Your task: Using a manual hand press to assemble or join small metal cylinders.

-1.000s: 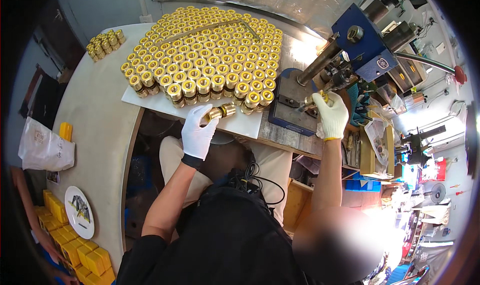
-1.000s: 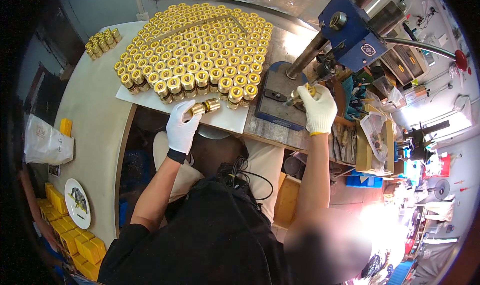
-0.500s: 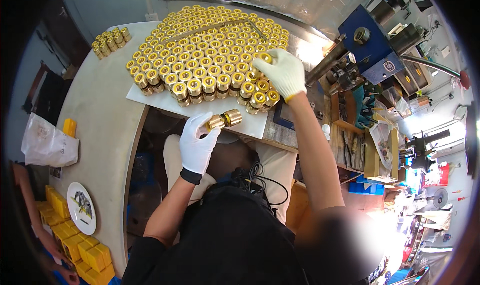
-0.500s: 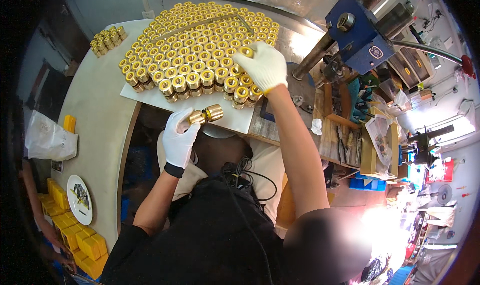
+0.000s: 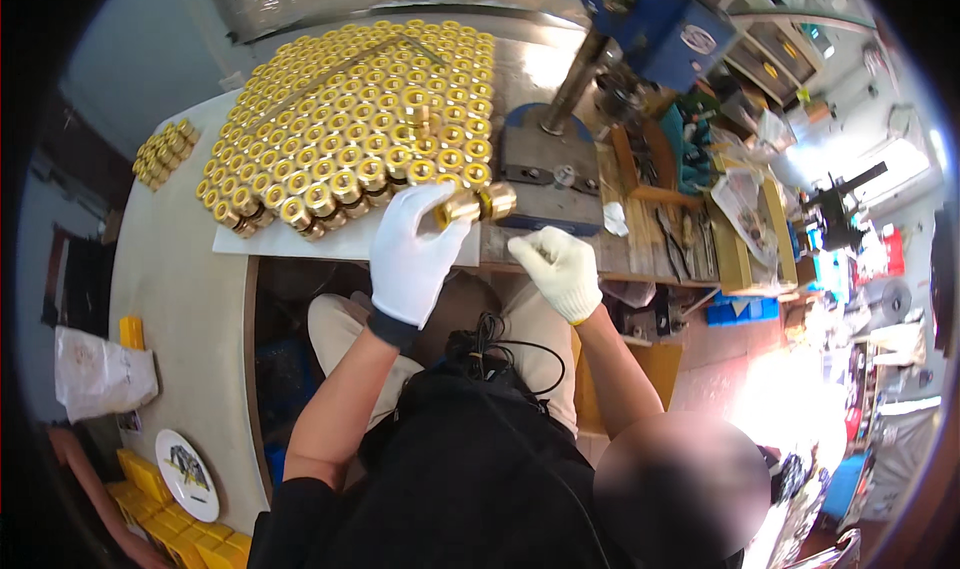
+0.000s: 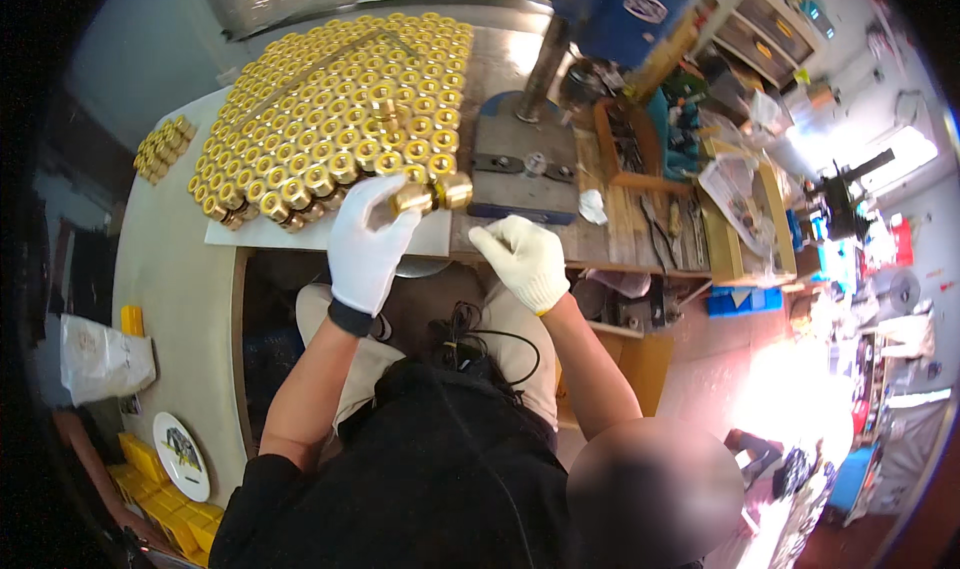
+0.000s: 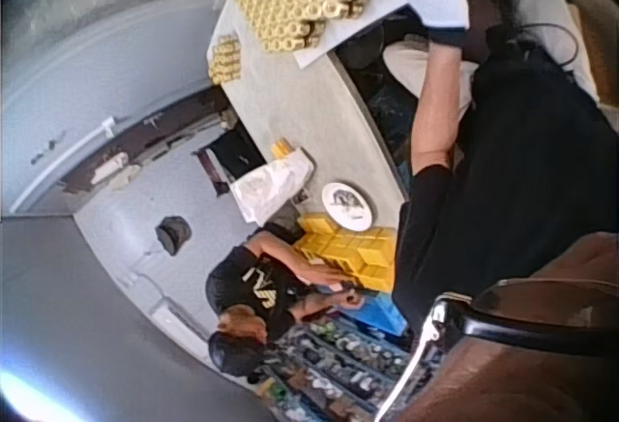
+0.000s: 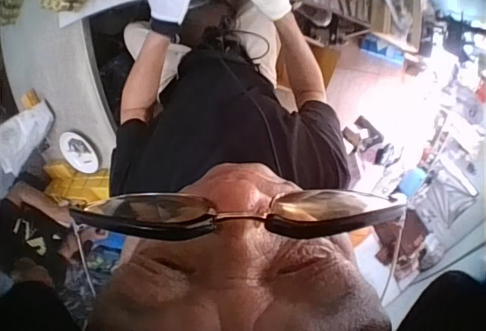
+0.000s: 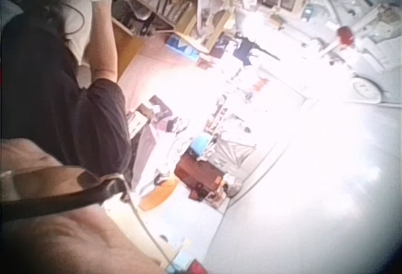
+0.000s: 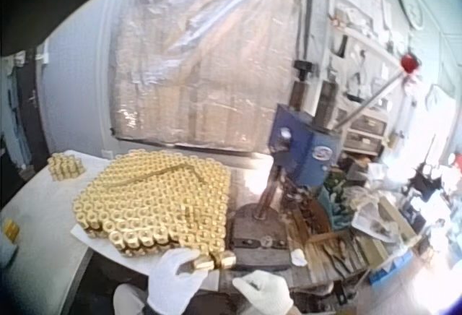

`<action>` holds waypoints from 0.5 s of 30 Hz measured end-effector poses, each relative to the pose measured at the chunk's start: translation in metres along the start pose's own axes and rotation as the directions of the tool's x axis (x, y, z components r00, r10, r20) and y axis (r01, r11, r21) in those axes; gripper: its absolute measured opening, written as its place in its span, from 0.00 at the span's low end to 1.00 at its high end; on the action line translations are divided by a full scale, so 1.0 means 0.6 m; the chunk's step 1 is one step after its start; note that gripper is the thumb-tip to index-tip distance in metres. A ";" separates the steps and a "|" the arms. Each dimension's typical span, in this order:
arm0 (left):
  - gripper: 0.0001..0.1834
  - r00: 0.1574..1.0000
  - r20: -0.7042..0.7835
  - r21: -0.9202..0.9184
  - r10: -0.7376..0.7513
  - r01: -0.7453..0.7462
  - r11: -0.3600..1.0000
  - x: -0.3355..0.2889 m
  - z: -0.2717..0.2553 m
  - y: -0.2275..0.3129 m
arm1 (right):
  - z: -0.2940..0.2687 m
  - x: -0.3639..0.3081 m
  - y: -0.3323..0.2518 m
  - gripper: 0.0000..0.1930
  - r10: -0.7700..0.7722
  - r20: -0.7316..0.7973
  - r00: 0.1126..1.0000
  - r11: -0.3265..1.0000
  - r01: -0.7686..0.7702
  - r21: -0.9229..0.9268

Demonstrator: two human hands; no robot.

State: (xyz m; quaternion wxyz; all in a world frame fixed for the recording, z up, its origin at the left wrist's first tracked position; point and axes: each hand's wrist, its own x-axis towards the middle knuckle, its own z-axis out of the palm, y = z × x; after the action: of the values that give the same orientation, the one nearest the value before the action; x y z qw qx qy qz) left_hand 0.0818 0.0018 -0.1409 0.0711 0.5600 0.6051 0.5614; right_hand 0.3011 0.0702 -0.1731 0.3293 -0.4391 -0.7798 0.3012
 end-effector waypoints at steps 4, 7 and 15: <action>0.19 0.998 0.040 0.020 0.044 -0.044 0.999 0.053 0.099 0.007 | 0.008 -0.022 0.069 0.13 0.031 -0.051 0.998 0.999 -0.033 -0.020; 0.18 0.992 0.097 0.025 0.085 -0.088 0.996 0.086 0.166 -0.006 | 0.007 -0.020 0.086 0.14 0.096 -0.098 0.990 0.990 -0.085 0.111; 0.30 0.954 0.208 0.051 0.215 -0.230 0.972 0.160 0.262 0.036 | -0.005 -0.019 0.079 0.14 0.117 -0.104 0.988 0.987 -0.104 0.120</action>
State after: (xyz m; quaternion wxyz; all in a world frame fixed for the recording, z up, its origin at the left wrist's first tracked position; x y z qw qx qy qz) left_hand 0.1724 0.1634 -0.1286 0.0472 0.6807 0.5483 0.4835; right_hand 0.3310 0.0813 -0.2101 0.3794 -0.4782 -0.7163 0.3381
